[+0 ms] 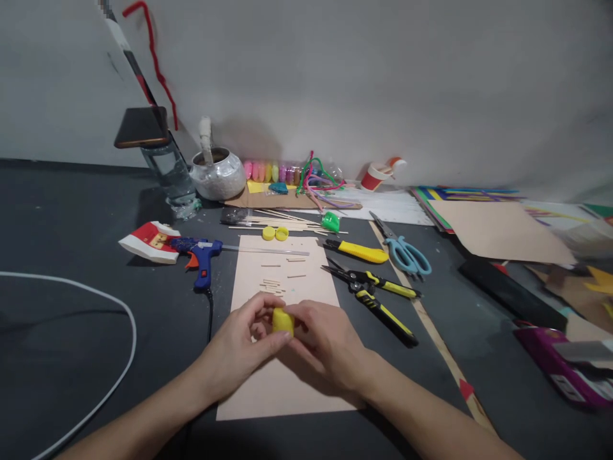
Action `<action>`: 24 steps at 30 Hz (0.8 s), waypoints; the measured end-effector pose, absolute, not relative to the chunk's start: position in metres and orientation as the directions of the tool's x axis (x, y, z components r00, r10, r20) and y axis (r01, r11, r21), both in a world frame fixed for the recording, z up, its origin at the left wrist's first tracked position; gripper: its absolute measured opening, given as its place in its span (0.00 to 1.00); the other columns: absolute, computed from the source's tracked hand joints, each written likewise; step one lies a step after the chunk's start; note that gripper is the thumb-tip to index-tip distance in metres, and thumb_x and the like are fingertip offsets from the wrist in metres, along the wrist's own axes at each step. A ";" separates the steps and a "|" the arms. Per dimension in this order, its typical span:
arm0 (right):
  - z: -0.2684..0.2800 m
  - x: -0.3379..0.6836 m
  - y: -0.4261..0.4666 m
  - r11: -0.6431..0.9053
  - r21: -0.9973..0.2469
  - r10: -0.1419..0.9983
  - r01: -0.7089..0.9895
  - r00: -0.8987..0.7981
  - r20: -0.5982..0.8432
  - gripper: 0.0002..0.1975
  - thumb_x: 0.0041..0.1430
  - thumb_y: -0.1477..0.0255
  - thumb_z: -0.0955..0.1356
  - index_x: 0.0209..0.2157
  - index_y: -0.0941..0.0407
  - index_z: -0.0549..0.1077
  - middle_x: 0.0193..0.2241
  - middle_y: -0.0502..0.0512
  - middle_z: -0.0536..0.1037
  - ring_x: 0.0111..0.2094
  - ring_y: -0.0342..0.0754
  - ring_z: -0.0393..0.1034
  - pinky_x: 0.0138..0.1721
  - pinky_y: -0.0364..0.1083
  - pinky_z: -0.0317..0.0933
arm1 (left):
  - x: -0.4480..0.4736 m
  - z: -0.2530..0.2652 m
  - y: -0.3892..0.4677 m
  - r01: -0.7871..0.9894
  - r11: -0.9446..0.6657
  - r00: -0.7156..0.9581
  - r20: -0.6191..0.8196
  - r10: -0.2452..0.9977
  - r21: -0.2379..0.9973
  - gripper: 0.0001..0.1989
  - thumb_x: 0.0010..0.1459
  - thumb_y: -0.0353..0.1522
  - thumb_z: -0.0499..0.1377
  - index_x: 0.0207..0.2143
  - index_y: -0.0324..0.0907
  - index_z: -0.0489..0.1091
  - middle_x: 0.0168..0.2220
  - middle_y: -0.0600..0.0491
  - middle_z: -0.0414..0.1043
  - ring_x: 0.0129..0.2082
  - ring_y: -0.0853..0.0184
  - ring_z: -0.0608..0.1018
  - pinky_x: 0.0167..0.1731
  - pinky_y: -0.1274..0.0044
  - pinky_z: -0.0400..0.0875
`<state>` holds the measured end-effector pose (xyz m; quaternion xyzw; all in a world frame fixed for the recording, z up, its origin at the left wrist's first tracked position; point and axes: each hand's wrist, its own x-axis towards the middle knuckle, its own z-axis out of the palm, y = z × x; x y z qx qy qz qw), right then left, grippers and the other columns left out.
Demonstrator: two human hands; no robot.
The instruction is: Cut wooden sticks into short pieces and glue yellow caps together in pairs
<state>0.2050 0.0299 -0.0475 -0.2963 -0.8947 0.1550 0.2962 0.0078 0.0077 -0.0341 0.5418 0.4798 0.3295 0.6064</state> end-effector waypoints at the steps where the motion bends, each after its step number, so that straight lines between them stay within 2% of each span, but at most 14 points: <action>1: -0.047 0.204 0.030 0.780 -0.450 0.618 0.434 -0.647 0.447 0.10 0.68 0.68 0.64 0.48 0.56 0.63 0.32 0.56 0.78 0.31 0.49 0.72 0.32 0.46 0.62 | 0.008 -0.035 0.008 0.114 0.198 0.325 -0.225 0.919 0.974 0.16 0.58 0.36 0.63 0.49 0.44 0.67 0.43 0.51 0.73 0.39 0.64 0.75 0.38 0.74 0.68; 5: -0.046 0.203 0.030 0.783 -0.459 0.610 0.419 -0.657 0.442 0.13 0.69 0.68 0.64 0.52 0.56 0.62 0.32 0.55 0.78 0.29 0.48 0.72 0.31 0.45 0.62 | 0.007 -0.034 0.008 0.154 0.174 0.294 -0.213 0.932 0.973 0.16 0.59 0.34 0.62 0.49 0.45 0.68 0.45 0.50 0.74 0.41 0.62 0.75 0.40 0.73 0.67; 9: -0.044 0.209 0.033 0.773 -0.492 0.612 0.400 -0.675 0.413 0.22 0.68 0.62 0.65 0.58 0.55 0.58 0.37 0.55 0.79 0.34 0.48 0.74 0.35 0.44 0.65 | 0.004 -0.028 0.008 0.343 0.084 0.239 -0.173 0.955 0.936 0.18 0.59 0.33 0.60 0.53 0.46 0.67 0.44 0.53 0.75 0.36 0.64 0.73 0.38 0.74 0.67; 11: -0.040 0.215 0.035 0.759 -0.495 0.635 0.423 -0.650 0.418 0.21 0.69 0.60 0.63 0.58 0.54 0.58 0.37 0.55 0.79 0.34 0.47 0.74 0.35 0.44 0.66 | 0.002 -0.026 0.010 0.498 -0.006 0.229 -0.125 0.965 0.867 0.18 0.61 0.34 0.58 0.54 0.46 0.66 0.44 0.52 0.75 0.35 0.65 0.74 0.35 0.74 0.68; 14: -0.027 0.225 0.037 0.710 -0.490 0.700 0.506 -0.584 0.411 0.16 0.71 0.64 0.60 0.56 0.54 0.59 0.34 0.53 0.76 0.30 0.45 0.72 0.33 0.44 0.65 | -0.002 -0.023 0.013 0.668 -0.142 0.252 -0.042 0.967 0.731 0.15 0.62 0.34 0.57 0.51 0.43 0.67 0.47 0.49 0.75 0.43 0.61 0.75 0.43 0.71 0.69; 16: -0.014 0.232 0.041 0.671 -0.480 0.739 0.566 -0.570 0.361 0.13 0.71 0.68 0.61 0.54 0.54 0.62 0.34 0.53 0.76 0.29 0.44 0.72 0.33 0.43 0.65 | -0.005 -0.020 0.015 0.720 -0.189 0.270 -0.019 0.963 0.668 0.13 0.62 0.34 0.57 0.48 0.41 0.68 0.48 0.46 0.75 0.47 0.56 0.74 0.47 0.67 0.67; 21: 0.012 0.228 0.081 0.590 -0.377 0.792 0.714 -0.603 0.098 0.13 0.65 0.67 0.67 0.49 0.55 0.71 0.38 0.54 0.78 0.30 0.44 0.73 0.30 0.43 0.66 | -0.006 -0.015 0.014 0.796 -0.202 0.288 -0.064 0.955 0.570 0.11 0.60 0.34 0.60 0.43 0.38 0.71 0.41 0.42 0.75 0.42 0.48 0.76 0.40 0.62 0.68; 24: 0.012 0.203 0.127 0.518 -0.249 0.846 0.818 -0.533 0.005 0.18 0.65 0.66 0.68 0.52 0.59 0.70 0.43 0.58 0.78 0.35 0.47 0.75 0.40 0.50 0.70 | -0.004 -0.016 0.012 0.810 -0.208 0.299 -0.082 0.951 0.549 0.10 0.59 0.34 0.61 0.42 0.37 0.71 0.40 0.41 0.75 0.41 0.46 0.76 0.38 0.62 0.67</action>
